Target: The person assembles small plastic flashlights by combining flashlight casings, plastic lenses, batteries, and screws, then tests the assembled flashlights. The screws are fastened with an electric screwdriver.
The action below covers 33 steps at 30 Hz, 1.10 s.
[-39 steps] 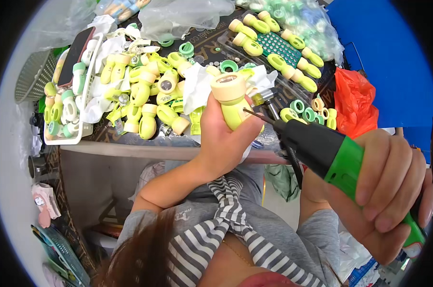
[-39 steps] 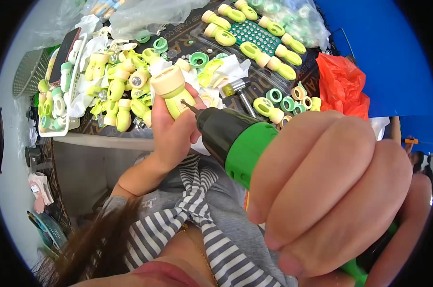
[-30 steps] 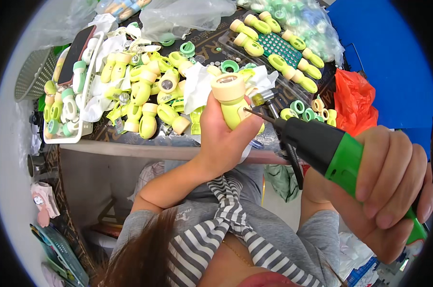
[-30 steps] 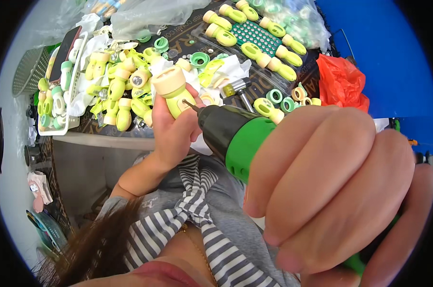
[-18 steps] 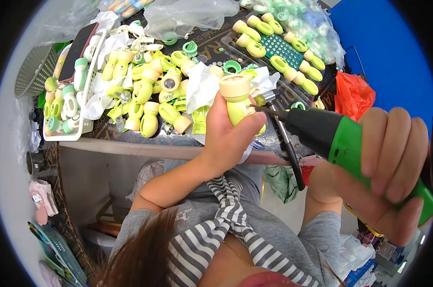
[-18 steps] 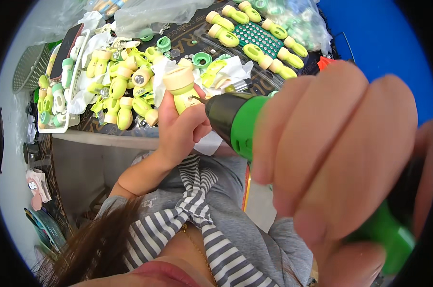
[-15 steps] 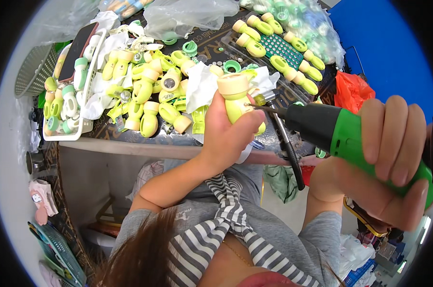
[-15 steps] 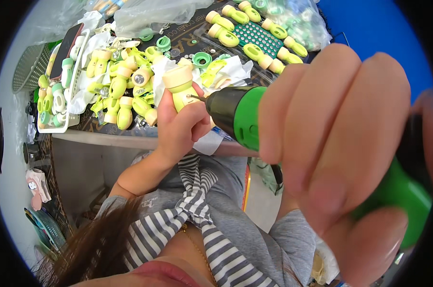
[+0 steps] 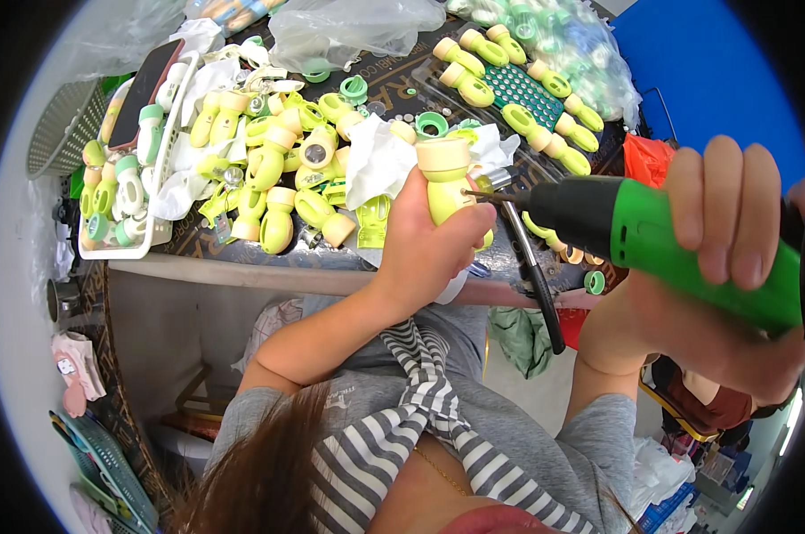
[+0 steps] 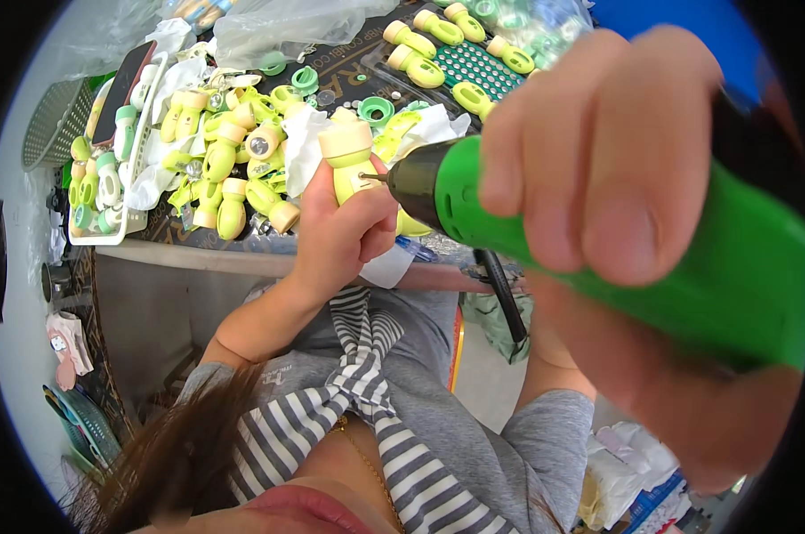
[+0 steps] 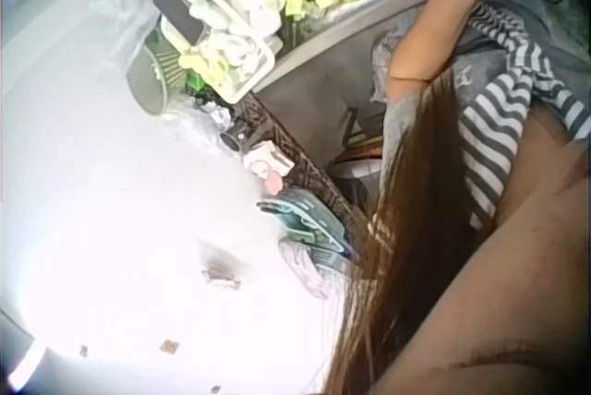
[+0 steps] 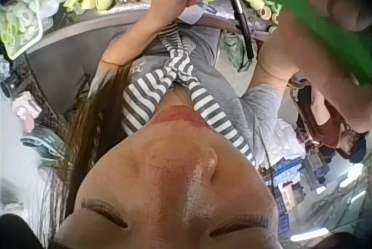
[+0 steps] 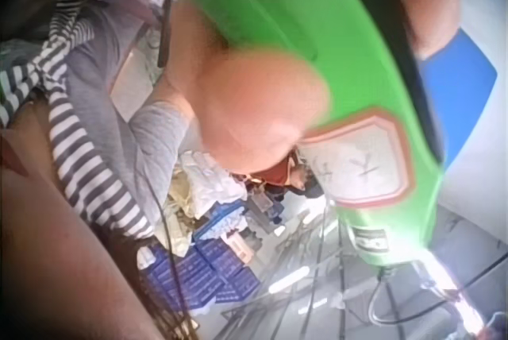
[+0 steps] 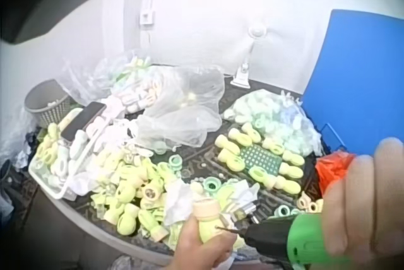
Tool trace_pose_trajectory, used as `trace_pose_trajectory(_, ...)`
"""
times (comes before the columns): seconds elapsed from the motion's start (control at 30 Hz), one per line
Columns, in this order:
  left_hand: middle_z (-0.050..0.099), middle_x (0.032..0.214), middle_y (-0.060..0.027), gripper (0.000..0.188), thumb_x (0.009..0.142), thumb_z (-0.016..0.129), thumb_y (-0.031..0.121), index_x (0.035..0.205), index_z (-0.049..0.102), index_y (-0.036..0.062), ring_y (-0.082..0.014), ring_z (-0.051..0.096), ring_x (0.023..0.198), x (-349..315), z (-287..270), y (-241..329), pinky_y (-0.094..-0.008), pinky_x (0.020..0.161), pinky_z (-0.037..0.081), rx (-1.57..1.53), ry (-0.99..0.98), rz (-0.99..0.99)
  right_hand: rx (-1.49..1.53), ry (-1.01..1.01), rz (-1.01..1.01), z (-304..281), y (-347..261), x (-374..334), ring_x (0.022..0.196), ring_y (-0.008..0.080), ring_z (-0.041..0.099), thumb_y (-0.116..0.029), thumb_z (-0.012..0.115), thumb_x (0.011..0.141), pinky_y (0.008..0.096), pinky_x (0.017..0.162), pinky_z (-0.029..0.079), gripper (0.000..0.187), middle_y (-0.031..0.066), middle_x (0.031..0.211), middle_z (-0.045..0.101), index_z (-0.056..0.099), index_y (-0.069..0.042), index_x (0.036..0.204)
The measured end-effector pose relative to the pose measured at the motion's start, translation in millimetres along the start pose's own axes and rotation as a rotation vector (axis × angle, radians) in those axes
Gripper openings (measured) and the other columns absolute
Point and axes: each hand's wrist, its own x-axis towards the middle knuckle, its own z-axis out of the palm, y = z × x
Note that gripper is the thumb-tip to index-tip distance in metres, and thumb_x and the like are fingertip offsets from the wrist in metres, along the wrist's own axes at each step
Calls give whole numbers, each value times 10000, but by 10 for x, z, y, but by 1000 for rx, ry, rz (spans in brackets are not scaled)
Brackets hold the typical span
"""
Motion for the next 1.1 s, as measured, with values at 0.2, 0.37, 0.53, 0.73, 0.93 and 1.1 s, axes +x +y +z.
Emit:
trace_pose_trajectory(0.2, 436, 525, -48, 156, 701, 488, 45, 841, 420, 35, -71, 260, 300, 39, -63, -18, -212, 296, 205, -47, -82, -224, 9, 16, 2, -257, -69, 21, 585, 55, 387, -194, 540, 652, 191, 569, 342, 297, -30, 675, 424, 459, -70, 910)
trace_pose_trajectory(0.37, 436, 511, -46, 107, 719, 480, 60, 811, 429, 42, -67, 244, 284, 61, -108, -27, -211, 288, 200, -179, -189, -313, 8, 39, 0, -315, -7, 60, 581, 57, 388, -189, 536, 651, 192, 565, 343, 295, -28, 670, 426, 460, -69, 909)
trace_pose_trajectory(0.53, 433, 518, -46, 148, 700, 527, 68, 787, 409, 48, -78, 278, 292, 61, -123, -33, -221, 288, 239, -208, -232, -332, 10, 53, 10, -326, -69, 1, 578, 58, 389, -185, 533, 651, 192, 562, 343, 292, -27, 665, 428, 460, -68, 909)
trace_pose_trajectory(0.73, 419, 492, -40, 117, 693, 511, 68, 752, 412, 47, -74, 269, 291, 43, -131, -4, -226, 290, 233, -198, -239, -334, 23, 65, 34, -392, -120, -57, 573, 60, 390, -179, 529, 651, 193, 558, 344, 290, -26, 659, 430, 460, -66, 908)
trace_pose_trajectory(0.93, 416, 482, -37, 87, 703, 491, 91, 684, 421, 43, -67, 251, 292, 91, -161, -6, -223, 293, 225, -237, -287, -403, 28, 93, 55, -367, -81, -49, 569, 62, 391, -174, 525, 650, 194, 554, 344, 287, -25, 653, 432, 460, -65, 908)
trace_pose_trajectory(1.1, 418, 487, -38, 94, 706, 497, 90, 678, 423, 39, -62, 250, 295, 92, -181, -27, -219, 294, 218, -285, -318, -419, 34, 107, 61, -443, -66, -72, 565, 64, 392, -169, 522, 650, 195, 551, 345, 285, -23, 647, 433, 460, -63, 907)
